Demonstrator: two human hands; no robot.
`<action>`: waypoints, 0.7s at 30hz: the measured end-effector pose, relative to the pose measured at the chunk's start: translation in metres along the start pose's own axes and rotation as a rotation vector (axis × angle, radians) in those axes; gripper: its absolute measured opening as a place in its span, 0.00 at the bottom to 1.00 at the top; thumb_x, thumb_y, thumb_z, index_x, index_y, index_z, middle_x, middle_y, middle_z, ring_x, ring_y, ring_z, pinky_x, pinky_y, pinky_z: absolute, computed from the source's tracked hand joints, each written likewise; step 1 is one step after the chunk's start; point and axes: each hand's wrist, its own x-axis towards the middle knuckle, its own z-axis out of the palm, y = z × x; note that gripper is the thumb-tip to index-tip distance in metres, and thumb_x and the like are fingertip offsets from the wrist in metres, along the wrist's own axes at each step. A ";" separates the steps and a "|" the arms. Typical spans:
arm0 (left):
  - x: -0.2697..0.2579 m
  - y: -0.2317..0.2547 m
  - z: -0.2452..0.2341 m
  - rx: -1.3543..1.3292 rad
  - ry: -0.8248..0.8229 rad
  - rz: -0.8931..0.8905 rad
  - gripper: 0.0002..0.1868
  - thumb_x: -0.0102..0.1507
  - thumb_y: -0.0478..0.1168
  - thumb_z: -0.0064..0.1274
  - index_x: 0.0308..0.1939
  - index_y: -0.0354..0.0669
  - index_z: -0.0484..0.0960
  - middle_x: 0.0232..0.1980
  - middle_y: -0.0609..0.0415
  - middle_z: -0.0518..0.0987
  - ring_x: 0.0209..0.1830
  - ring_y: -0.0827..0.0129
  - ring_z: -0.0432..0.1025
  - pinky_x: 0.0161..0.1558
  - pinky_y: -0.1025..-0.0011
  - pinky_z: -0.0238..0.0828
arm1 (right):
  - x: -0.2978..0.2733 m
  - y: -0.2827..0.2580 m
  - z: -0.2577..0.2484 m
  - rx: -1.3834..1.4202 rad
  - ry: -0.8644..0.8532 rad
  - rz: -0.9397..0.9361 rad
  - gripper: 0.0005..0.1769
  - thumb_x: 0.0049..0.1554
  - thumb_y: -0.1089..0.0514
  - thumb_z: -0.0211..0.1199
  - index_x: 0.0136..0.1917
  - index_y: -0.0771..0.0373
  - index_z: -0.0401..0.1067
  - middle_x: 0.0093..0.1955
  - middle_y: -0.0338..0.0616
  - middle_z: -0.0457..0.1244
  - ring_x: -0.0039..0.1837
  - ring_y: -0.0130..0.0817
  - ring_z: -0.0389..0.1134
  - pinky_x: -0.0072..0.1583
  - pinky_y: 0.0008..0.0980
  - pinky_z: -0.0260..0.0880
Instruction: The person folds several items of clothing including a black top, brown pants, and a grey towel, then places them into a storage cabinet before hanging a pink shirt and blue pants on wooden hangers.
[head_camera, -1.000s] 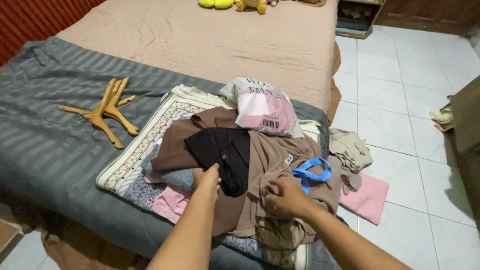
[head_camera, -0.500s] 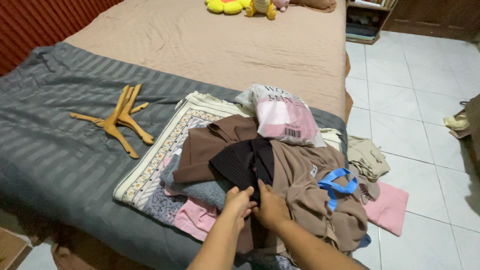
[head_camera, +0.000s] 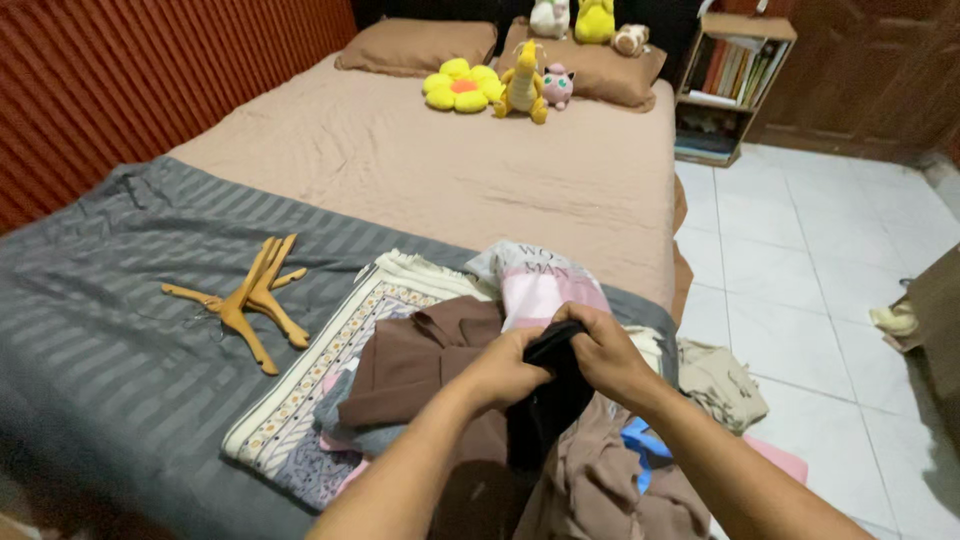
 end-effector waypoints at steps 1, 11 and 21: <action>0.008 0.011 -0.009 -0.085 -0.083 -0.015 0.22 0.56 0.29 0.57 0.56 0.41 0.83 0.44 0.56 0.85 0.43 0.73 0.77 0.48 0.72 0.74 | 0.007 -0.013 -0.015 0.028 -0.015 -0.001 0.13 0.53 0.71 0.47 0.45 0.67 0.72 0.37 0.39 0.64 0.44 0.26 0.64 0.47 0.30 0.67; 0.031 0.167 -0.089 -0.207 -0.300 -0.209 0.23 0.54 0.31 0.56 0.54 0.42 0.83 0.42 0.53 0.86 0.37 0.69 0.78 0.43 0.69 0.77 | 0.055 -0.132 -0.108 -0.047 -0.487 0.215 0.19 0.52 0.55 0.73 0.55 0.62 0.78 0.45 0.37 0.70 0.46 0.22 0.68 0.49 0.24 0.69; 0.059 0.157 -0.122 1.018 0.153 -0.005 0.19 0.53 0.32 0.60 0.49 0.46 0.87 0.48 0.42 0.84 0.50 0.51 0.79 0.52 0.57 0.75 | 0.111 -0.107 -0.065 -0.146 -0.010 0.362 0.17 0.53 0.74 0.50 0.52 0.64 0.72 0.38 0.43 0.65 0.39 0.39 0.72 0.40 0.44 0.80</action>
